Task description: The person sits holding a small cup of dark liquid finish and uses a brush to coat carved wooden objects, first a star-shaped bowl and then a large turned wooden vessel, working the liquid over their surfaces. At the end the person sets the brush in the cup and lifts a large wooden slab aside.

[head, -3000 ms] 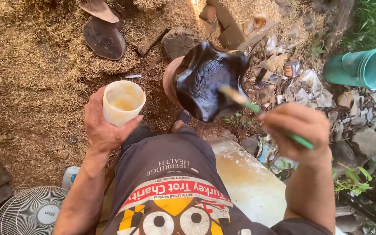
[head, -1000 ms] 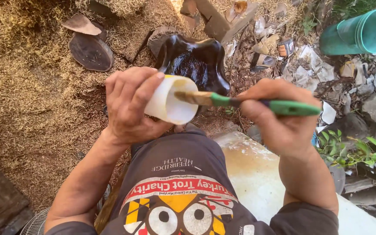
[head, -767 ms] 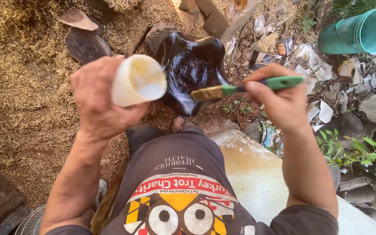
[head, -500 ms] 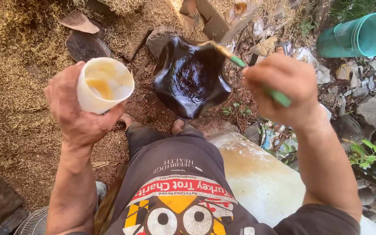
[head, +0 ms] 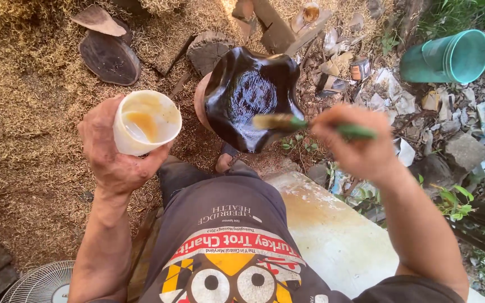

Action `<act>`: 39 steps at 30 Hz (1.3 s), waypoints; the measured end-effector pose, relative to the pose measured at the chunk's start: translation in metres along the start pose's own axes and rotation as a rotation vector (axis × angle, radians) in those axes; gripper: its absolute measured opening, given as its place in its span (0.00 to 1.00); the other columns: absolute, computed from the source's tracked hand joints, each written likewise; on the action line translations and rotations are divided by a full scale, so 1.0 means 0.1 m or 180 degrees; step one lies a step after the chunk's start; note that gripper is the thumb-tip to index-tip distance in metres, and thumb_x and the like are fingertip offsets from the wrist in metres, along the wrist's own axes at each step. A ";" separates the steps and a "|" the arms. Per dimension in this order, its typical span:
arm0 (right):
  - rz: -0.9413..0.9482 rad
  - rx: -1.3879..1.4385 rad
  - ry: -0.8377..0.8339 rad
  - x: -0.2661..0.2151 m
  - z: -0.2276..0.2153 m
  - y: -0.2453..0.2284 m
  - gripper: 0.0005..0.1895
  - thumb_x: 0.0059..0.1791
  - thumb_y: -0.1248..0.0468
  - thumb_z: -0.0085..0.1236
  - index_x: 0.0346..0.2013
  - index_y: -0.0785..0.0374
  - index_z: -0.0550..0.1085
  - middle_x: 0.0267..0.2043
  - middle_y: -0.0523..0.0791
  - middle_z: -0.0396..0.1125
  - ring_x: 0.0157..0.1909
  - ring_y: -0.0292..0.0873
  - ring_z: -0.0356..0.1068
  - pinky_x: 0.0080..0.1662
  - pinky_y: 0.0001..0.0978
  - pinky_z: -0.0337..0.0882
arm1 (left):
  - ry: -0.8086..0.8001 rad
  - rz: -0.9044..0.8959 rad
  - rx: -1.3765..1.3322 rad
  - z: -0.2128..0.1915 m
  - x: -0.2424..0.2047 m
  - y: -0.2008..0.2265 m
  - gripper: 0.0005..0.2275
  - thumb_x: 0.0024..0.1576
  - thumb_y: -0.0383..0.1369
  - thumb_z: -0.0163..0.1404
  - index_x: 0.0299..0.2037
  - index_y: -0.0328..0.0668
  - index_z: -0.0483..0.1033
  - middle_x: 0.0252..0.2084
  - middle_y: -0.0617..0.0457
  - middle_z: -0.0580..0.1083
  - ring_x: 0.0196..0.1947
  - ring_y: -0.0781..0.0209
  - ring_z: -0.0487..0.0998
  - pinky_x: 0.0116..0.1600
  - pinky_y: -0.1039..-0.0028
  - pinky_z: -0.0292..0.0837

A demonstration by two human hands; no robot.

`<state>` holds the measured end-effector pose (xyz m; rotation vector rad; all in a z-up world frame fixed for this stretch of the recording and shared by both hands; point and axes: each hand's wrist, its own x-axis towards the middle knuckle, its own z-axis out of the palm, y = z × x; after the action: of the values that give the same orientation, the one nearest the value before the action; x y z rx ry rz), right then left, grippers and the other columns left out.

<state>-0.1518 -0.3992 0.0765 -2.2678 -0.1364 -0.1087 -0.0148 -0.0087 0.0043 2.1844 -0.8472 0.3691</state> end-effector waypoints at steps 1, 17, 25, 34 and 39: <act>-0.0004 -0.0007 0.0002 0.03 -0.06 0.00 0.02 0.52 0.73 0.61 0.38 0.64 0.77 0.31 0.43 0.73 0.27 0.34 0.69 0.27 0.27 0.65 | 0.0007 0.0004 -0.0003 0.00 0.01 0.02 0.37 0.52 0.40 0.74 0.67 0.38 0.65 0.60 0.45 0.74 0.58 0.51 0.74 0.64 0.62 0.64; -0.0302 0.0162 0.0081 -0.12 0.19 -0.22 0.04 0.50 0.72 0.62 0.39 0.68 0.76 0.29 0.45 0.70 0.26 0.38 0.67 0.27 0.30 0.64 | 0.0118 -0.0179 0.0078 -0.03 -0.17 0.07 0.36 0.52 0.39 0.75 0.66 0.37 0.66 0.60 0.45 0.73 0.57 0.50 0.74 0.64 0.61 0.66; -0.0345 -0.0396 0.0705 -0.03 0.09 -0.42 0.02 0.56 0.75 0.58 0.41 0.68 0.74 0.31 0.47 0.70 0.28 0.38 0.71 0.29 0.30 0.68 | 0.0115 -0.0178 0.0062 0.06 -0.22 0.05 0.37 0.50 0.42 0.72 0.66 0.37 0.65 0.61 0.44 0.71 0.58 0.50 0.72 0.64 0.61 0.66; -0.0885 0.0214 0.0477 0.30 0.57 -0.46 0.05 0.56 0.71 0.59 0.38 0.64 0.71 0.30 0.46 0.67 0.30 0.43 0.70 0.29 0.32 0.68 | 0.0130 -0.0190 0.0002 0.07 -0.25 0.19 0.37 0.50 0.41 0.71 0.67 0.39 0.64 0.62 0.45 0.70 0.61 0.52 0.71 0.66 0.62 0.70; 0.0659 0.0408 0.0998 -0.15 0.38 -0.15 0.04 0.59 0.71 0.59 0.40 0.67 0.74 0.30 0.43 0.69 0.29 0.33 0.67 0.31 0.27 0.63 | 0.0165 -0.0252 -0.0104 -0.02 -0.20 0.16 0.37 0.52 0.36 0.75 0.68 0.36 0.64 0.60 0.45 0.69 0.62 0.51 0.72 0.67 0.63 0.72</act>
<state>-0.1671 -0.3618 0.0616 -2.0938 0.2494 -0.3335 -0.0402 -0.0059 0.0048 2.1617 -0.7314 0.3687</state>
